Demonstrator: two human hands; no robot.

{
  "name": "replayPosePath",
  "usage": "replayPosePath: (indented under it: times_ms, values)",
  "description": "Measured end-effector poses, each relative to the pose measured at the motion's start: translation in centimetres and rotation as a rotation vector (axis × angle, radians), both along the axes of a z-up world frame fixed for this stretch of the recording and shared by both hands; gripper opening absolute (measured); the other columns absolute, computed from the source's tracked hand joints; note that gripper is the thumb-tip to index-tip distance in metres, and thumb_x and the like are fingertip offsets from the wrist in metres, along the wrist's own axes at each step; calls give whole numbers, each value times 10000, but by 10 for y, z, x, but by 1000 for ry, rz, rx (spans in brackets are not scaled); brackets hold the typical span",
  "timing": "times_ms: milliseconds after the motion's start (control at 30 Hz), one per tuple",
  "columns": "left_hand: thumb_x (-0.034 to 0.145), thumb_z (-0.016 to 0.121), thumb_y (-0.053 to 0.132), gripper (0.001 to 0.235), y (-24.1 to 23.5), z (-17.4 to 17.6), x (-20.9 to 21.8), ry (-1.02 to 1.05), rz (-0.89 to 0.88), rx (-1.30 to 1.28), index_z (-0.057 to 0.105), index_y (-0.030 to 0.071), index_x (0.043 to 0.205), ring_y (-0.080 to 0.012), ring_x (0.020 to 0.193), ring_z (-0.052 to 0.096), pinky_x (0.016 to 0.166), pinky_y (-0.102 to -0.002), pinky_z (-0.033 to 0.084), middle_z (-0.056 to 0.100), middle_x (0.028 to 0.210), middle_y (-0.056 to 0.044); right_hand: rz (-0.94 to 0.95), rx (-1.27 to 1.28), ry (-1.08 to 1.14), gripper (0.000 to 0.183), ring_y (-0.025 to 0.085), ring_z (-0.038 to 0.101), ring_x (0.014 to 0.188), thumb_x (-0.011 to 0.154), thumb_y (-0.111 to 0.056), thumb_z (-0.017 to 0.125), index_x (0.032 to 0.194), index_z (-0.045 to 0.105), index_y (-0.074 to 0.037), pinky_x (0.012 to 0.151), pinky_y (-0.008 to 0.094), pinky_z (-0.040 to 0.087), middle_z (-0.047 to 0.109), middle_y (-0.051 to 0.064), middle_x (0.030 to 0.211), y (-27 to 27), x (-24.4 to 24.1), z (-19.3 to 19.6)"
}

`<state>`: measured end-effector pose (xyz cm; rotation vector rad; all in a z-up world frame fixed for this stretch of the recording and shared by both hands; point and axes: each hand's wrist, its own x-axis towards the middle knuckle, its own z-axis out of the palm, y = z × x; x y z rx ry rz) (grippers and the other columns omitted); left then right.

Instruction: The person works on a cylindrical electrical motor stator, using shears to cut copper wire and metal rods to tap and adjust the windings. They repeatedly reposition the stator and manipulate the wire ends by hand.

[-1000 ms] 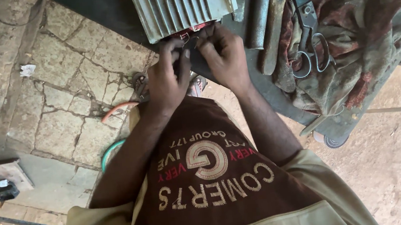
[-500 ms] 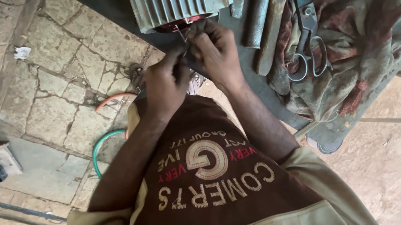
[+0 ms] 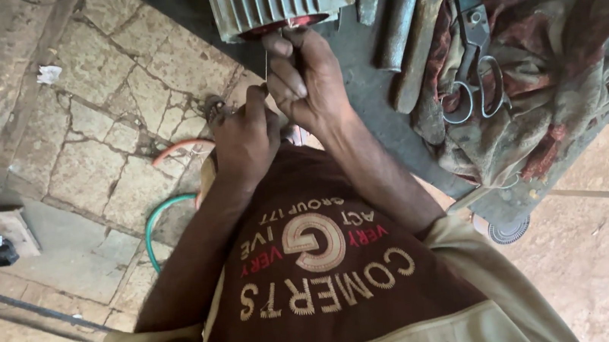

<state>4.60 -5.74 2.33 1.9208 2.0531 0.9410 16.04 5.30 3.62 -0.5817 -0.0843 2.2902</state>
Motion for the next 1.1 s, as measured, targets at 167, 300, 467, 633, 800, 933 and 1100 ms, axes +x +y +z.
replayPosePath:
  times_ms: [167, 300, 467, 633, 800, 933, 1100]
  values:
    - [1035, 619, 110, 271, -1, -2, -8, -262, -15, -222, 583, 100, 1303, -356, 773, 700, 811, -511, 531, 687, 791, -127, 224, 388, -364, 157, 86, 399, 498, 1070, -136, 484, 1106, 587, -23, 422, 249, 309, 584, 42, 818, 9, 30, 8]
    - [1000, 687, 145, 277, 0, 14, -26, -46, -16, -193, 626, 122, 1269, -342, 906, 692, 931, -515, 533, 719, 945, -154, 297, 950, -922, 111, 76, 534, 582, 1052, -69, 553, 1091, 632, -2, 475, 228, 389, 634, 38, 808, 9, 61, 28]
    - [920, 724, 108, 477, 4, 43, -50, 58, 48, -42, 583, 36, 1370, -353, 1264, 613, 1032, -531, 496, 648, 1331, -182, 29, 1369, -1411, 92, 117, 622, 583, 1043, -70, 683, 1089, 647, 1, 506, 290, 463, 666, 77, 717, -2, 52, 47]
    - [1015, 723, 55, 665, 33, 48, -70, -155, -75, 123, 366, 48, 1577, -329, 1463, 478, 1259, -463, 422, 482, 1556, -192, 95, 1535, -1621, 237, 280, 703, 604, 1011, -240, 769, 1114, 666, -53, 507, 406, 537, 696, 132, 730, -8, 14, 33]
    - [884, 825, 7, 1010, 80, 63, -91, -210, -376, 130, 212, 147, 1674, -371, 1595, 243, 1356, -503, 318, 168, 1691, -180, -47, 1521, -1782, 243, 339, 698, 656, 973, -286, 790, 1075, 669, -103, 553, 444, 541, 721, 108, 806, -12, -13, 17]
    - [801, 908, 45, 1104, 108, 67, -111, -201, -506, 63, 279, 282, 1677, -414, 1602, 152, 1324, -556, 275, 78, 1689, -197, -163, 1625, -1917, 203, 276, 683, 590, 908, -244, 832, 1027, 736, -111, 537, 413, 547, 696, 67, 747, -15, -16, 6]
    - [771, 914, 53, 1085, 124, 65, -123, -294, -611, 79, 325, 320, 1642, -414, 1547, 213, 1307, -545, 297, 151, 1642, -198, -95, 1736, -1954, 210, 204, 685, 622, 886, -210, 844, 1007, 715, -95, 557, 364, 546, 743, 68, 903, -15, -12, 15]
